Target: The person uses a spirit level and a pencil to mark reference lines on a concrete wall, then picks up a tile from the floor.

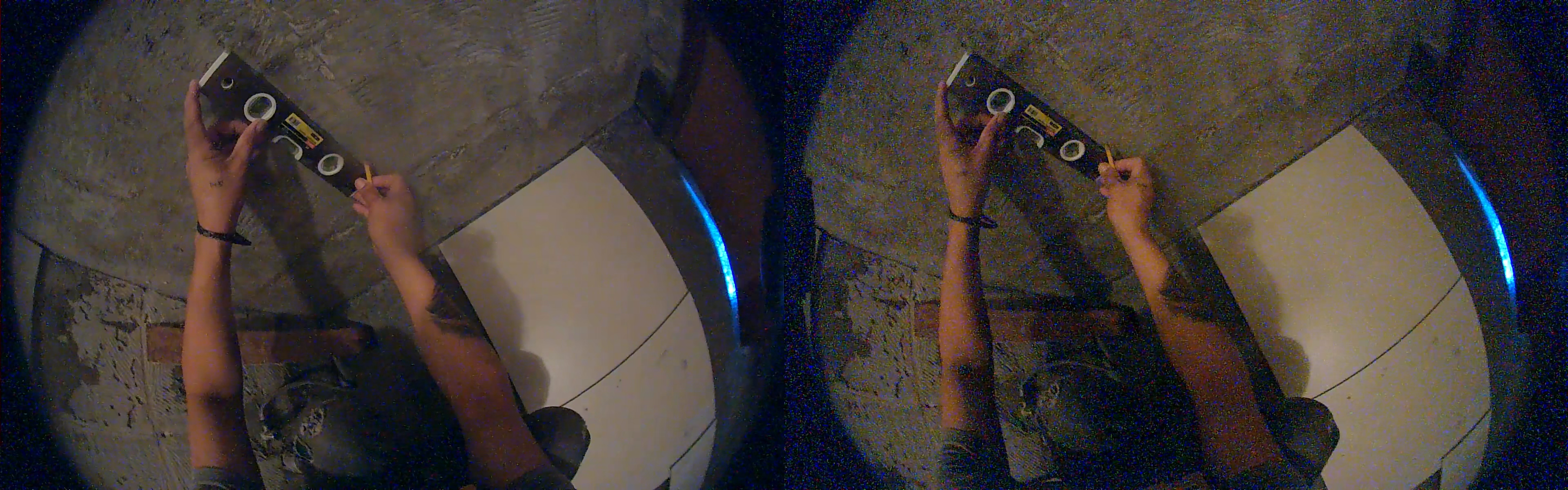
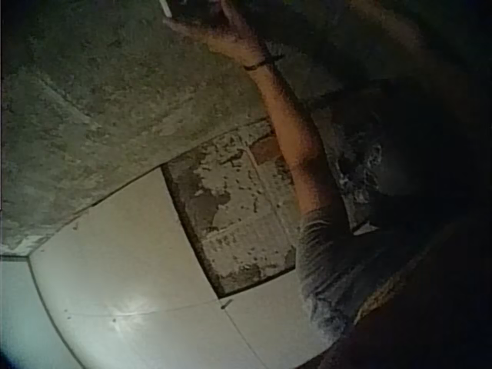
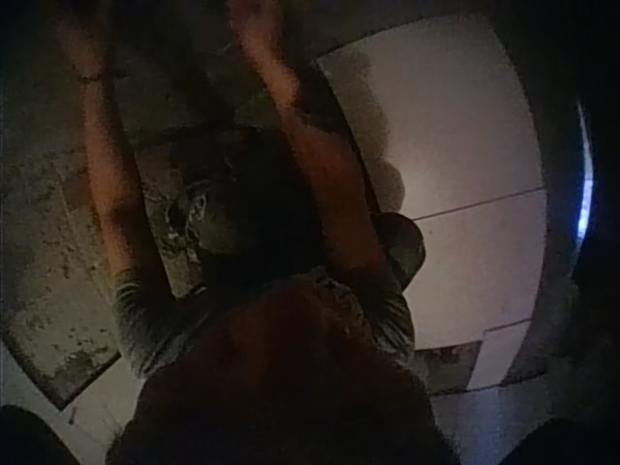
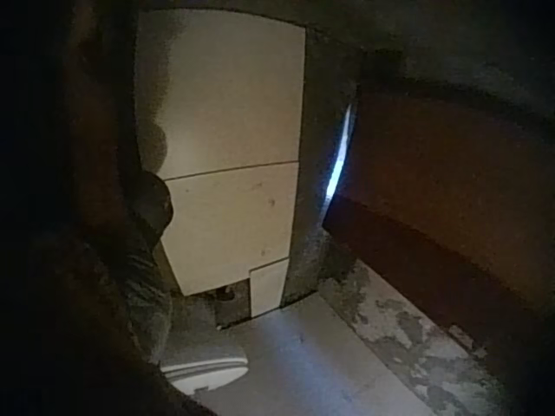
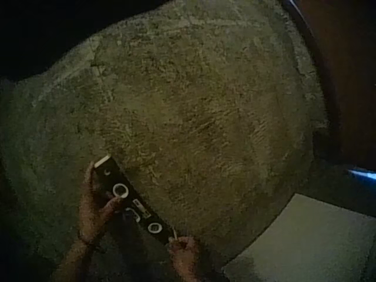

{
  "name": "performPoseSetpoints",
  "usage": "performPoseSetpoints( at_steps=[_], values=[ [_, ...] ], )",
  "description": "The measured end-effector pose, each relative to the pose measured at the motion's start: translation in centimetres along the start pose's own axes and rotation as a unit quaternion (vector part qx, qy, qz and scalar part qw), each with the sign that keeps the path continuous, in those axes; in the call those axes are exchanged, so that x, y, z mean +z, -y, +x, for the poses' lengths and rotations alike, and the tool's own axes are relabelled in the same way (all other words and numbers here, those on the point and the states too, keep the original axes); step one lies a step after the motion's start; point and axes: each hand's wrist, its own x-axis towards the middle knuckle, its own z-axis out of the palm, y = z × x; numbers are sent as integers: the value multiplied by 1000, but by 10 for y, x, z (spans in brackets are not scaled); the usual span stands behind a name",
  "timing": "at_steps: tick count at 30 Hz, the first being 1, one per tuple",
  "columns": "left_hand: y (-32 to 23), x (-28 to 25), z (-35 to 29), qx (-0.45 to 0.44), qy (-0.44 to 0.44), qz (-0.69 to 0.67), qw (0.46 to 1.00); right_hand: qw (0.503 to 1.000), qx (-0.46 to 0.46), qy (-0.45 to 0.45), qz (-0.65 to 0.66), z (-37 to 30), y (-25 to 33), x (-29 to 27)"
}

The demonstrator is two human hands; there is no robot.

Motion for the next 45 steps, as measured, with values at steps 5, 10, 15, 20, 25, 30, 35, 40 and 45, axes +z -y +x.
performPoseSetpoints(
  at_steps=[5, 10, 15, 20, 25, 30, 35, 40, 45],
  values=[
    [4, -7, -1, -9, -8, -16, 1000, 997, 49, 53, -28, -6, 10, 2],
    [14, -7, 3, 42, -44, 64, 996, 997, -15, 79, 3, -3, -5, -5],
    [2, -8, -1, 2, -31, 82, 996, 996, 42, 81, 3, 3, -7, -8],
    [5, -10, -1, 14, -29, 54, 998, 997, -15, 77, -4, 3, -13, -5],
    [5, -8, -1, 20, -32, 49, 998, 995, 18, 80, 55, 2, -8, -8],
    [6, -7, -1, 7, -31, 18, 999, 995, 24, 81, 51, 1, -5, -9],
    [8, -9, -1, 8, -33, 35, 999, 994, 17, 86, 62, -3, 0, -7],
    [5, -8, -1, -6, -35, 45, 998, 996, 49, 59, 45, -2, 4, -5],
    [0, -10, 1, -8, -38, 92, 995, 997, 17, 62, -30, 11, -13, -7]
  ],
)
